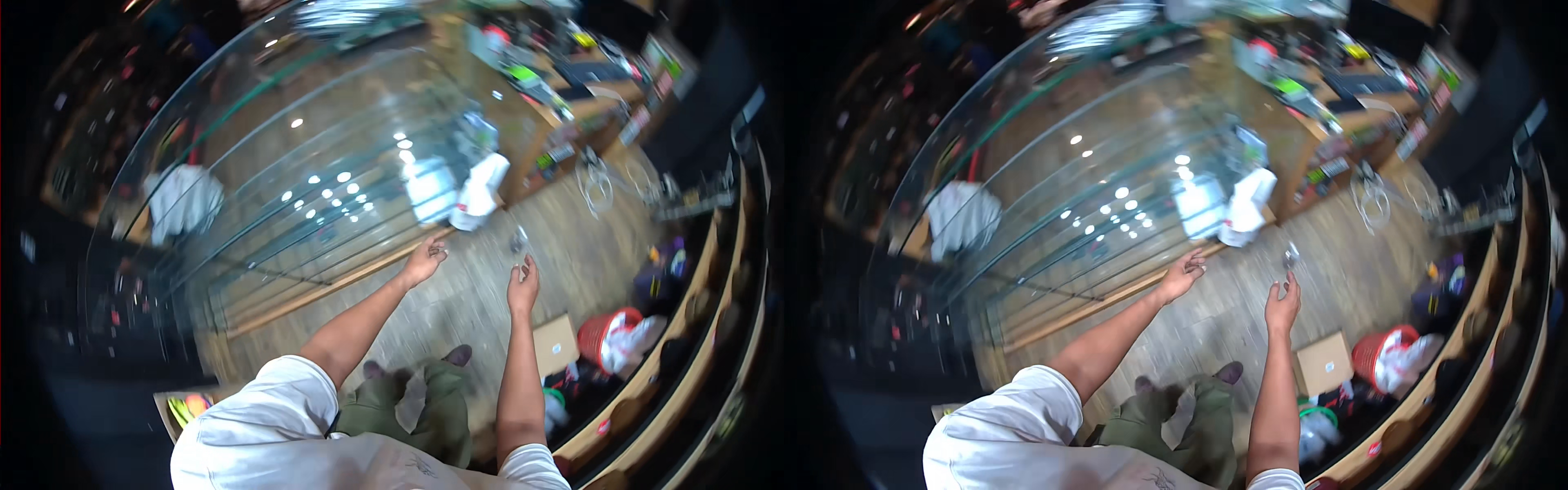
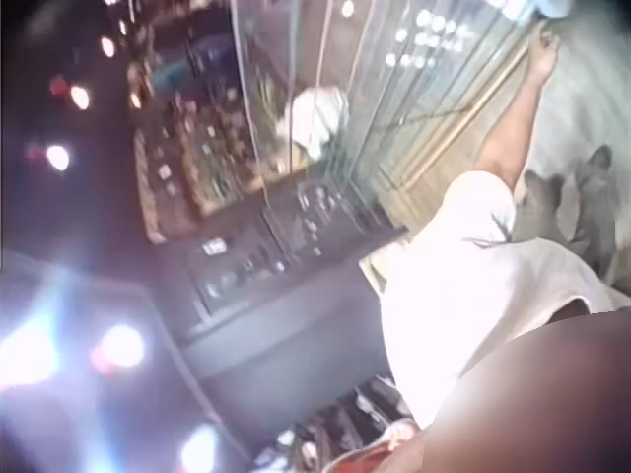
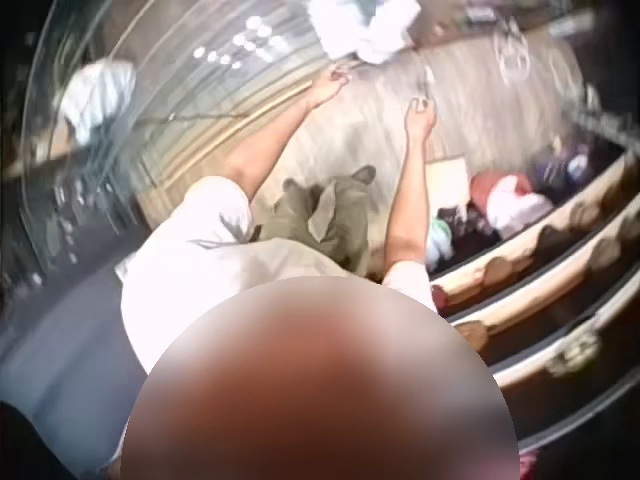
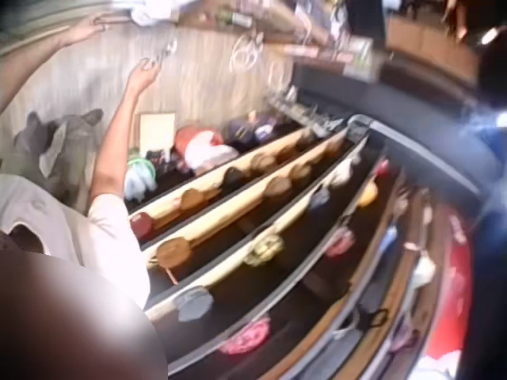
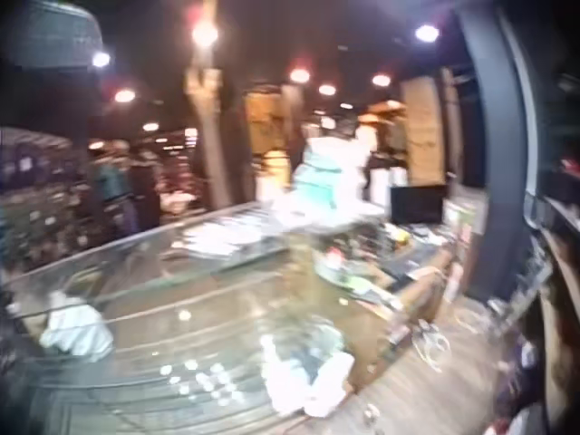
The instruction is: The recorder uses a cloth to polish leather wallets and organize them in a box on a glass display counter.
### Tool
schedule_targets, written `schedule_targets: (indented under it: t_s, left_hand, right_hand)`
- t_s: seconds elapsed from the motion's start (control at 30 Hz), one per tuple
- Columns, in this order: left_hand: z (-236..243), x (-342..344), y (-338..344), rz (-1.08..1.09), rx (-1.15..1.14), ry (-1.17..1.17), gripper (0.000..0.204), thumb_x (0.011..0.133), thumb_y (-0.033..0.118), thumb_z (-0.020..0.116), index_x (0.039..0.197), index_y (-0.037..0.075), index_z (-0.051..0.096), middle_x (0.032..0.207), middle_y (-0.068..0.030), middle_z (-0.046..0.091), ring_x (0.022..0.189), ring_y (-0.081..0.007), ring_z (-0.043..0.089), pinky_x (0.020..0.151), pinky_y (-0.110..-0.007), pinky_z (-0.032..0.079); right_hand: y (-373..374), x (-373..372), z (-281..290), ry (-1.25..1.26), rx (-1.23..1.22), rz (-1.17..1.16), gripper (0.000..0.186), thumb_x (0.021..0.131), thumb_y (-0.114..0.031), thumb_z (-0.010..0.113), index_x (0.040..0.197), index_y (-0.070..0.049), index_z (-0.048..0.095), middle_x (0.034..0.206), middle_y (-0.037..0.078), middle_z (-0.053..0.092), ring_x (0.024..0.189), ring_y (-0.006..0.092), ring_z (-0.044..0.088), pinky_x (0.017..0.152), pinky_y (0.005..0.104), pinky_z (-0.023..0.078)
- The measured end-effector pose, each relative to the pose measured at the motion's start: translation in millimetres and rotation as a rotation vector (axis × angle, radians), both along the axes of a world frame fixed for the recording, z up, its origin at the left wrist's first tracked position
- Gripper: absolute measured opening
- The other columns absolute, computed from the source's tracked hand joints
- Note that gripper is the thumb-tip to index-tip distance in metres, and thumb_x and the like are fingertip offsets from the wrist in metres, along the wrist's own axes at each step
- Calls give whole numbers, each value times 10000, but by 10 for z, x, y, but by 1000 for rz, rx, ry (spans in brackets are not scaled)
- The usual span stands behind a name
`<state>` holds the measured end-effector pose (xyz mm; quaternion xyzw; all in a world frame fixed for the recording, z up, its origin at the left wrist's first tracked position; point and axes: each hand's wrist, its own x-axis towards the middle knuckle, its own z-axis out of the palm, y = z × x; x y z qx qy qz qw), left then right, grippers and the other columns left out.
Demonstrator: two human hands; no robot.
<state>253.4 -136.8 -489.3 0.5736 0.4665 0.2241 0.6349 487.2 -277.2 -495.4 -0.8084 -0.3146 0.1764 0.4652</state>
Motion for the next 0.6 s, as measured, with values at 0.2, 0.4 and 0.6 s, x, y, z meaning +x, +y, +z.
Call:
schedule_targets:
  t_s: [0.2,0.4,0.6]
  left_hand:
    - [1125,-2221,-433,353,116,-150,603,957,143,634,1504,90,387,1342,-147,566,1186,-225,596,1005,-345,500]
    - [1385,-4787,-1856,648,298,-86,501,952,91,605,1434,51,474,1217,-92,622,1092,-158,622,962,-314,506]
    - [1716,-6527,-3479,1025,326,82,382,945,121,585,1317,34,588,1080,-40,683,1000,-132,648,922,-288,511]
  right_hand:
    - [512,-1605,898,-21,118,402,456,937,-126,624,1376,-43,536,1277,171,616,1068,283,648,905,392,524]
    - [343,-3695,1357,33,144,785,431,936,-84,597,1360,-29,546,1242,161,641,995,196,651,833,338,545]
    - [-114,-5828,1628,95,35,1210,446,942,-116,610,1372,-23,536,1231,145,645,990,213,669,835,325,543]
